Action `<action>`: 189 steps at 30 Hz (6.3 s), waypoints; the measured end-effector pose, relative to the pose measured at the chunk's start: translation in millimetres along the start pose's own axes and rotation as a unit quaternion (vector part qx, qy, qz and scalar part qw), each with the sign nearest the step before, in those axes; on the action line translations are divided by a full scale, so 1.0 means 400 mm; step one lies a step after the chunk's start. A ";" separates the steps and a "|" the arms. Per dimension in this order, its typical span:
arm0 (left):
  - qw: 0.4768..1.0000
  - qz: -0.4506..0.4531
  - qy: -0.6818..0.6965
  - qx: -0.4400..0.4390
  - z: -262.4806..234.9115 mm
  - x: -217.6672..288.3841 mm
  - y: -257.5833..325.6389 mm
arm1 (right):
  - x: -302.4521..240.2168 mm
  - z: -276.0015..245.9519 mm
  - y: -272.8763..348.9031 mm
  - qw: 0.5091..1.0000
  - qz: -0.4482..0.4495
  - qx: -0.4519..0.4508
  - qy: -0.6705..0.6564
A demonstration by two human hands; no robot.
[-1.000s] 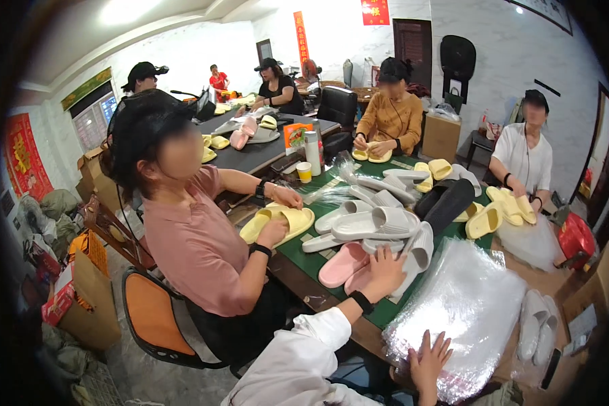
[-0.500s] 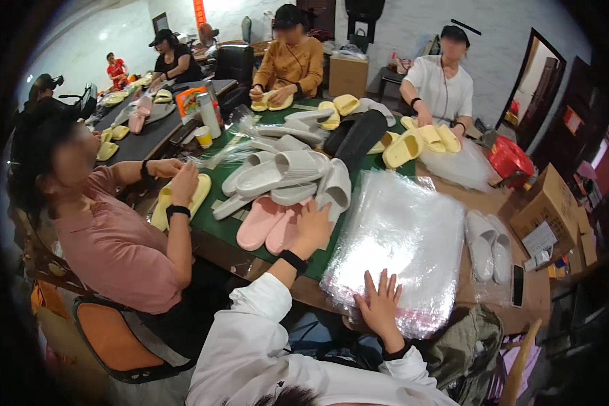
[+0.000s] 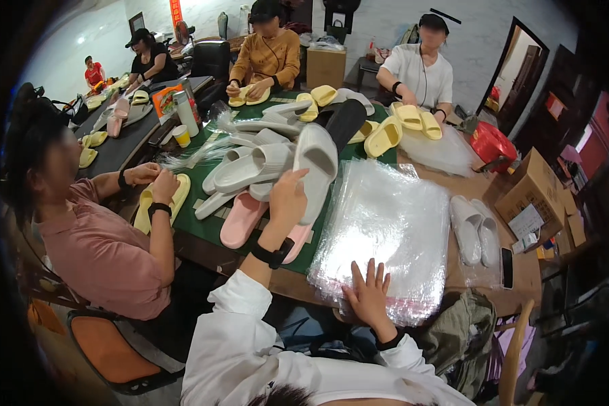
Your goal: The recorder is taking pairs of slippers, checking them, and putting them into individual plastic bags at a communal work table.
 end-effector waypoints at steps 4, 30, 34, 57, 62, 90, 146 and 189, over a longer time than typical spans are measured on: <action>0.986 0.018 0.161 0.030 -0.028 0.142 -0.025 | 0.005 -0.002 -0.004 1.000 0.012 -0.011 0.015; 0.938 0.012 0.163 -0.306 0.196 0.141 0.317 | 0.030 0.032 0.016 0.998 -0.019 0.064 0.013; 0.942 0.039 0.069 -0.327 0.217 0.081 0.366 | 0.029 0.019 0.013 1.000 -0.010 -0.001 -0.024; 0.936 0.179 -0.077 -0.292 0.227 0.085 0.445 | 0.020 -0.032 -0.082 0.987 -0.029 0.120 -0.104; 0.945 0.157 -0.049 -0.281 0.228 0.080 0.445 | -0.003 -0.046 -0.083 0.992 -0.023 0.108 -0.066; 0.898 0.119 -0.027 -0.423 0.233 0.081 0.414 | 0.064 -0.111 -0.248 0.983 0.161 0.007 0.090; 0.921 0.243 -0.125 -0.277 0.200 0.154 0.429 | 0.229 -0.347 0.177 0.716 0.100 -0.299 -0.623; 0.956 0.149 0.011 -0.253 0.138 0.257 0.388 | 0.189 -0.356 0.122 0.972 0.075 -0.077 -0.210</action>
Point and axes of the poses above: each hand's wrist, its own y-axis away from the middle knuckle, its own z-axis out of the palm, x = y × z, the point moved 3 cm from there along -y, towards the middle knuckle, and after that the axes turned 9 degrees about x, right-handed, at the moved point
